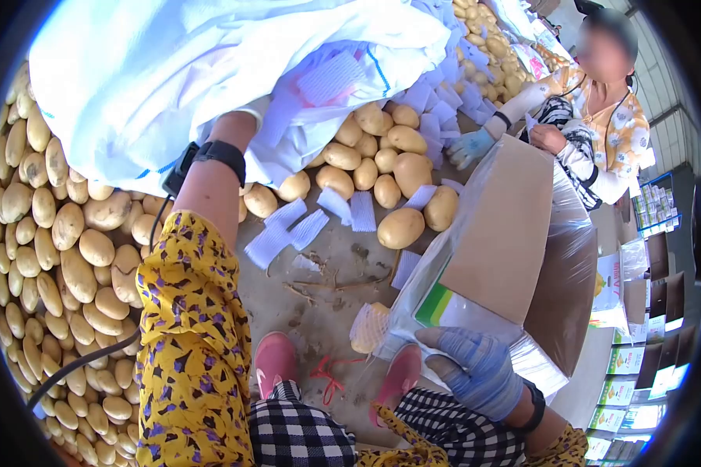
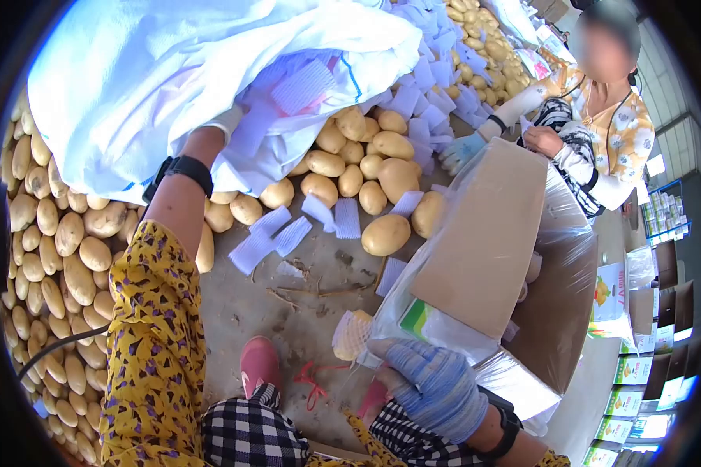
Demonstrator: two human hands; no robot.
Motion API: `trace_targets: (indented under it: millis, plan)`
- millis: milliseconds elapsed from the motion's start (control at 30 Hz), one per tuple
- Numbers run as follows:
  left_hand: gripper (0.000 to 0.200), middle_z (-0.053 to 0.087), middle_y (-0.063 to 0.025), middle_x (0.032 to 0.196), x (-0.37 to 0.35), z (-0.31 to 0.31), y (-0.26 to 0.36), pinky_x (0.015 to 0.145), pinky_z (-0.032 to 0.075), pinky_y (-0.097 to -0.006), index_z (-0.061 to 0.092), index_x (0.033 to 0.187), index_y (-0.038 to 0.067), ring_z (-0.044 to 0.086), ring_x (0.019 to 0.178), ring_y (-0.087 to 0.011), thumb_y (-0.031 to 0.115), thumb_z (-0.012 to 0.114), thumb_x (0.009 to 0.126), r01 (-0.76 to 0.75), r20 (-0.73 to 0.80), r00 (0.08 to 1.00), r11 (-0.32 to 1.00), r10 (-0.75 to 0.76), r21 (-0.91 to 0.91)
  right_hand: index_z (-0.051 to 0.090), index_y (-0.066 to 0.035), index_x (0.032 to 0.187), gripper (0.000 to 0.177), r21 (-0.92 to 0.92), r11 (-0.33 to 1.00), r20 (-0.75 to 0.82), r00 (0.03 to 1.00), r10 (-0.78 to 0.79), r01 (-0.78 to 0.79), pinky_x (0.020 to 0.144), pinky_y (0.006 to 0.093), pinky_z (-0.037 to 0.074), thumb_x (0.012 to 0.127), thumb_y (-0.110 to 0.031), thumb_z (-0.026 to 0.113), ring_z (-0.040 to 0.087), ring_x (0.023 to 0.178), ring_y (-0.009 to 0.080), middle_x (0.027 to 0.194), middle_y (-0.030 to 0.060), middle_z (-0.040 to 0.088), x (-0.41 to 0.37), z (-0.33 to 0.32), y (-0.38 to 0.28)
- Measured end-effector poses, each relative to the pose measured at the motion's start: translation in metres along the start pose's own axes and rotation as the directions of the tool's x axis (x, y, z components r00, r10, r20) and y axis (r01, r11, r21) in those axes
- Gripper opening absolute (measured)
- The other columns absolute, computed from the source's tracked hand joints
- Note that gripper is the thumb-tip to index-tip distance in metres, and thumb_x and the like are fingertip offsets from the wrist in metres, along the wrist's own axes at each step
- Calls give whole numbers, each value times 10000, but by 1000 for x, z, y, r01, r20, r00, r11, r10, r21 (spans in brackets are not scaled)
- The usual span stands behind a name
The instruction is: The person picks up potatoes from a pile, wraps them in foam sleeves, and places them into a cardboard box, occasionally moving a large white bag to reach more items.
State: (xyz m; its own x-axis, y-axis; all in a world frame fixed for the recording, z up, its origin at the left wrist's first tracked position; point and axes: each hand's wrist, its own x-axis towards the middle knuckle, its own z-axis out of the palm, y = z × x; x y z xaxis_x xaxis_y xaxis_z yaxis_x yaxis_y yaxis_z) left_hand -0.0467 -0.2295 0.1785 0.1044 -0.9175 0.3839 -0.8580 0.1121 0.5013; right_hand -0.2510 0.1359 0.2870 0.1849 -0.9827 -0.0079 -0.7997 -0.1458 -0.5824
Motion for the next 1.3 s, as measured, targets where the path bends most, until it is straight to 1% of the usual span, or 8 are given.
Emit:
trace_targets:
  millis: [400,467,567,633,867,1000,1100,1300]
  plan:
    - [698,578,-185,1264,-101,10,-24,1016,409,-386,427,1415,182,530,1204,-326,70,712,788,-61,296,936,914,192,-400,668,-51,1041,237,-22,995,73,993,-96,98,680,374,544,817,-129,673,667,771,294,959,119,680,10,-2,12]
    - [926,594,-238,1224,-159,10,-33,943,456,-389,244,1493,93,589,1116,-362,138,783,740,-163,233,921,854,311,-494,671,-45,1043,232,43,999,80,996,-28,24,679,372,542,824,-122,668,670,770,288,944,126,682,11,0,9]
    - [1035,417,-238,1423,-259,14,-75,1069,320,-339,145,1518,50,404,1328,-319,671,577,812,279,625,774,830,104,-484,665,-26,1061,232,150,973,169,974,150,-176,692,357,539,843,-103,651,676,780,281,900,154,683,9,4,-1]
    - [923,314,-166,1502,-289,-6,-78,1109,248,-317,152,1524,68,327,1366,-266,569,579,877,612,751,660,553,36,-565,661,-18,1067,236,130,975,130,978,165,-182,699,347,540,845,-96,648,679,791,284,888,164,683,0,7,3]
    - [1041,351,-89,1472,-283,-85,-41,1045,354,-285,44,1539,90,440,1233,-156,-76,673,726,656,721,630,300,287,-693,548,-31,1264,458,25,1000,153,988,-3,-1,798,384,533,828,-112,661,660,891,338,1121,198,630,29,26,-24]
    - [1009,315,-122,1503,-252,-112,-18,1090,309,-306,13,1529,50,380,1320,-184,-80,649,756,640,719,553,337,421,-690,512,-13,1293,527,-187,920,194,931,-310,345,942,419,471,812,-188,638,562,1127,347,1281,193,537,75,60,-34]
    - [940,260,-139,1536,-252,-100,-26,1122,265,-328,15,1526,38,290,1395,-208,-63,614,808,457,535,696,280,479,-844,537,4,1250,484,-476,681,275,829,-487,557,964,440,456,805,-173,598,552,1142,318,1241,172,556,89,82,-27]
    - [848,276,-149,1525,-250,-109,-42,1139,232,-341,20,1527,51,277,1402,-217,77,590,899,677,603,678,-38,421,-735,568,-1,1210,440,-350,790,164,863,-478,504,904,437,466,790,-124,609,564,1059,298,1180,148,574,89,94,-29]
